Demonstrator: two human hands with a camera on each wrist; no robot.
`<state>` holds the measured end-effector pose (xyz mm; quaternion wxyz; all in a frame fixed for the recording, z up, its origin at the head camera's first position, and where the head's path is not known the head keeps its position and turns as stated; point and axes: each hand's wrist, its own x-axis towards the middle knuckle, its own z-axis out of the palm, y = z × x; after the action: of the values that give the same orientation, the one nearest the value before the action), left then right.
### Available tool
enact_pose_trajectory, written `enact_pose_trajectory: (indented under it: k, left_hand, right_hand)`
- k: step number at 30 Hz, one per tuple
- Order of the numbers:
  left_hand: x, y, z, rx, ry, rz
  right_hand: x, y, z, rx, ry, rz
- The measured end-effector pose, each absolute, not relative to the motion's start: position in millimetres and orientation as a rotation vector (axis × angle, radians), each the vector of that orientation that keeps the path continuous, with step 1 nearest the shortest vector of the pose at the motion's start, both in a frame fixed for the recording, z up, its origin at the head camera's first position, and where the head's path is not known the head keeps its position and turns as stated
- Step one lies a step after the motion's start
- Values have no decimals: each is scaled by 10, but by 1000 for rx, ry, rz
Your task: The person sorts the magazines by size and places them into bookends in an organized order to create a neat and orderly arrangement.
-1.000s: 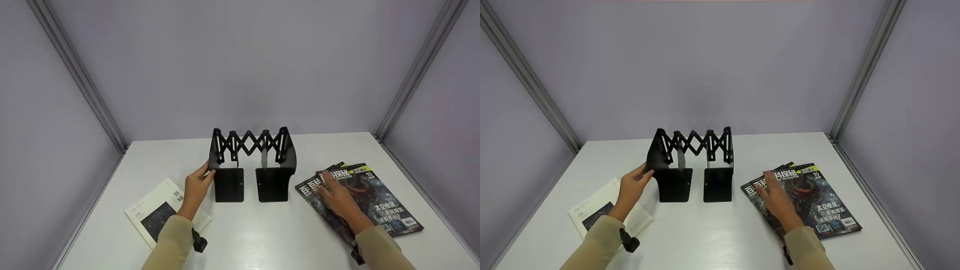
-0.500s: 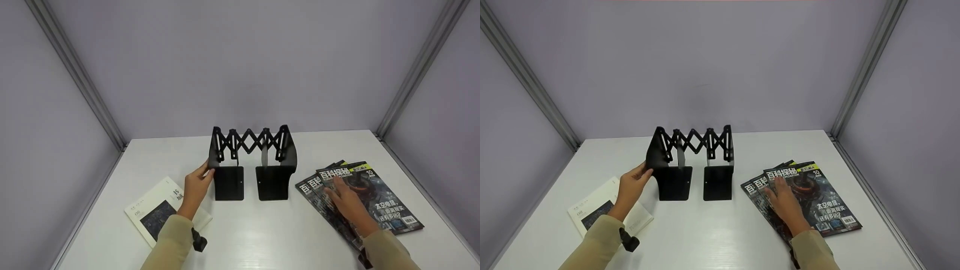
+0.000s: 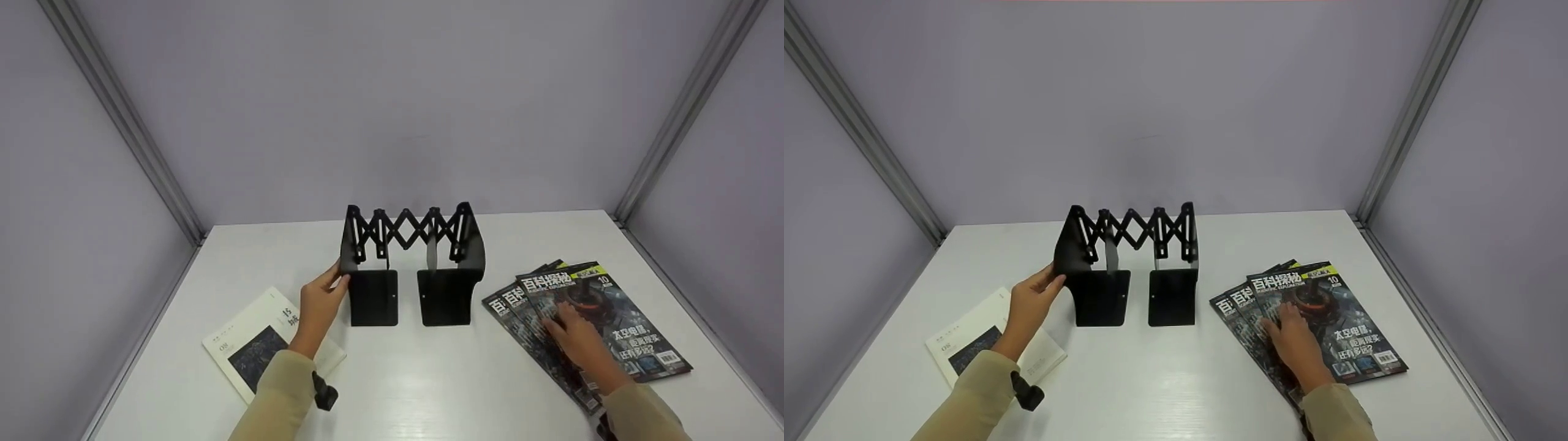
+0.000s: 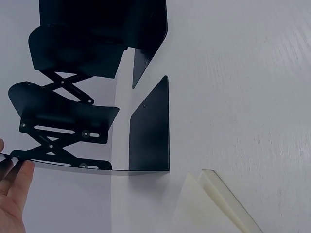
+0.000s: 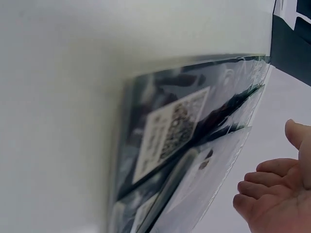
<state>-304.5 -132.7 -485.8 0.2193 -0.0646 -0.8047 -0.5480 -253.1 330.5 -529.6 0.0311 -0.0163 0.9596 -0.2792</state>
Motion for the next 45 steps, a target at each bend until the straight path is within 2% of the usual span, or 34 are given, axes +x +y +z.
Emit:
enact_pose_trajectory:
  k: [11, 29, 45]
  left_hand:
    - [-3038, -1338, -4872, -204, -2197, -1473]
    - [-3035, -1315, -4867, -184, -2157, -1543]
    - [-3045, -1303, -4913, -192, -2157, -1494]
  right_hand:
    - [-2459, 3405, -5309, 84, 2869, -729]
    - [-2477, 3399, -5373, 90, 2900, -605]
    - [-2458, 3330, -5214, 4, 2850, -286]
